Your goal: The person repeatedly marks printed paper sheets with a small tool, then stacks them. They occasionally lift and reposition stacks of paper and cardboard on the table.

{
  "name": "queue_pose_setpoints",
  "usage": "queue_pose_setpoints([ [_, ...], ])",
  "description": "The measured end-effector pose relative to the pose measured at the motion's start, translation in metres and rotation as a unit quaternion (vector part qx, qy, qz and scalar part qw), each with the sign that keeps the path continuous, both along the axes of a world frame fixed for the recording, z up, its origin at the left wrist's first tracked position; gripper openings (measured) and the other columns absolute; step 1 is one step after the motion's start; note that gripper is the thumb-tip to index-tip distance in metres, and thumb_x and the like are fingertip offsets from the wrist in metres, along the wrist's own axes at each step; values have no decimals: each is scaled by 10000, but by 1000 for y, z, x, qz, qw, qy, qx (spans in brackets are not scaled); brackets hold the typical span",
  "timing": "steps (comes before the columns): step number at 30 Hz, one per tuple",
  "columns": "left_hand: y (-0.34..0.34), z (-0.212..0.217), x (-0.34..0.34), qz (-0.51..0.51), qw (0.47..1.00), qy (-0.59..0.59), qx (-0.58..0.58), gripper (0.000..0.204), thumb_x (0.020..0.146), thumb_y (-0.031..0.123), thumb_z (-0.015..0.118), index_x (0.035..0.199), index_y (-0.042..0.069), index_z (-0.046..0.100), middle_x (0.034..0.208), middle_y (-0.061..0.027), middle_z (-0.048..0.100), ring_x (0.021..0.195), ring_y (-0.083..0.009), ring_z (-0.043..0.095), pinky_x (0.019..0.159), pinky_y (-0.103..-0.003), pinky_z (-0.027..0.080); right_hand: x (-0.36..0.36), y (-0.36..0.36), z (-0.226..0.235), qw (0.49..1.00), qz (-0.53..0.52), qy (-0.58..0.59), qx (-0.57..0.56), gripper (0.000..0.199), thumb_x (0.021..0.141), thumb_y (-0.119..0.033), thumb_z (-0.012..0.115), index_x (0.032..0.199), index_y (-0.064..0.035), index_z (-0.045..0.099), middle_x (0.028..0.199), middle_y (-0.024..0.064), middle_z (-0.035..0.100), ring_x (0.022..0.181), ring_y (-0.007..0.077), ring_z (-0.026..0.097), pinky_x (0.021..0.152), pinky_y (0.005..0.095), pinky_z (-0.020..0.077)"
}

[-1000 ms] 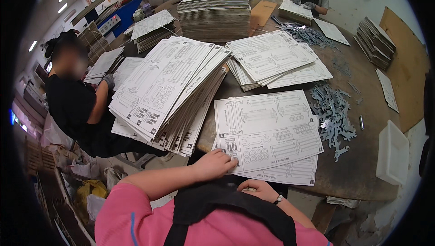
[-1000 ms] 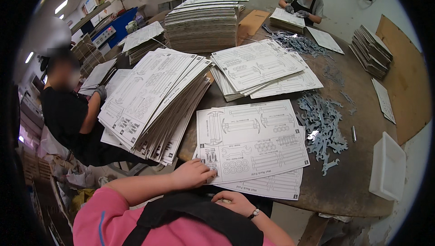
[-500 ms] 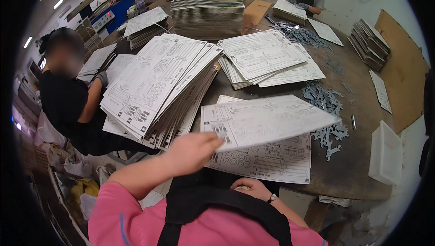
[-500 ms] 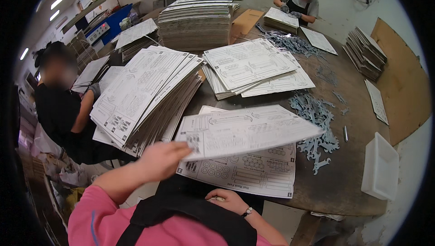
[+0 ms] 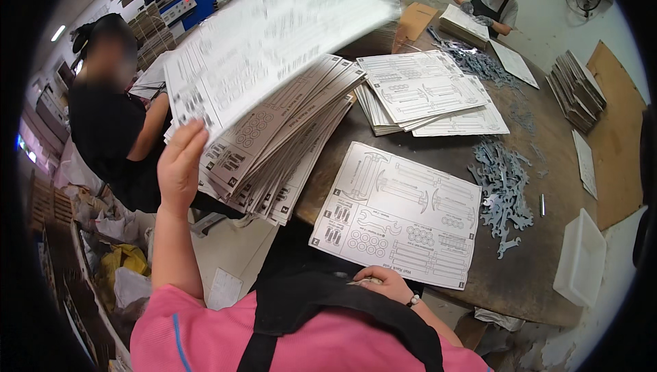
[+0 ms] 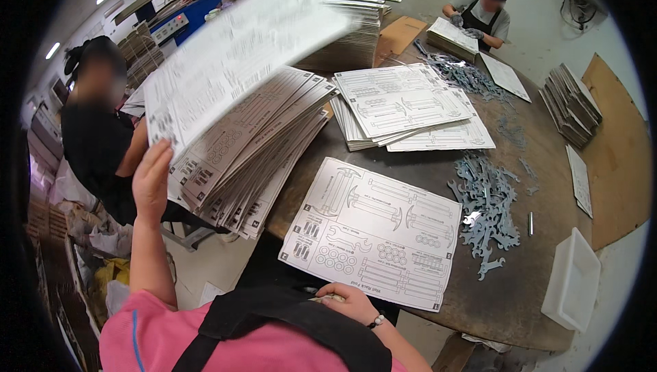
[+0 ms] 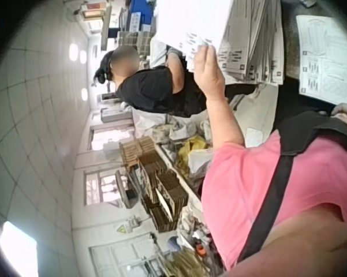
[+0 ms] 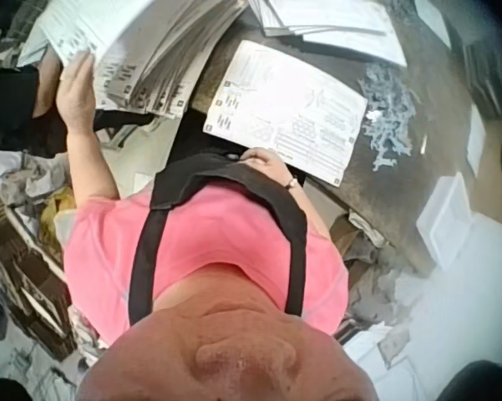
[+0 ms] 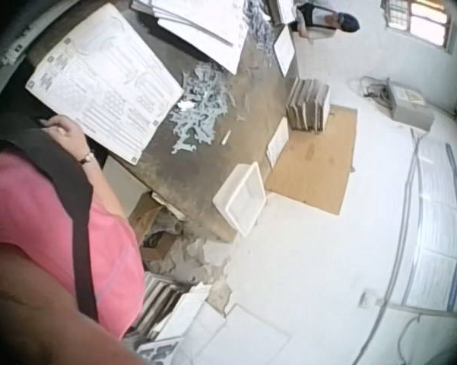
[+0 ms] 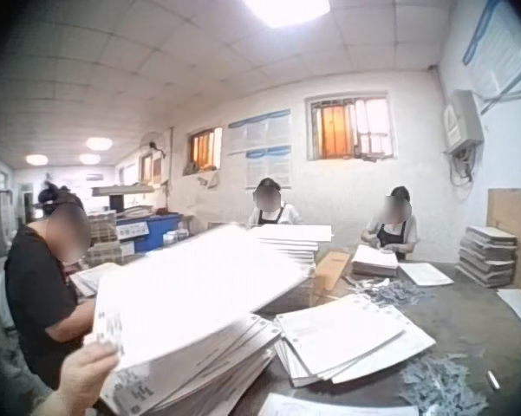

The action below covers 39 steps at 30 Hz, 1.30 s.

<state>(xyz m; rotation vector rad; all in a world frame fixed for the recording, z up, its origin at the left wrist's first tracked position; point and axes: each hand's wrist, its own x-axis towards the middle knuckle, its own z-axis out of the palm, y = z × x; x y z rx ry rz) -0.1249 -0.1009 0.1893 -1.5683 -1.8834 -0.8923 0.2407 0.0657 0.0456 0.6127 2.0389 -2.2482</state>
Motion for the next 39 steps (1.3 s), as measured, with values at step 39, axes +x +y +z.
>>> queue_pose_setpoints([
  [39, 88, -187, 148, -272, 928, 42, -253, 381, 751, 181, 524, 1114, 67, 533, 1226, -130, 478, 1141, -244, 451, 928, -365, 352, -45, 13, 23, 988, -47, 30, 146, 221, 794, -158, 571, 982, -43, 580, 923, 95, 614, 860, 197, 588, 777, 285, 442],
])
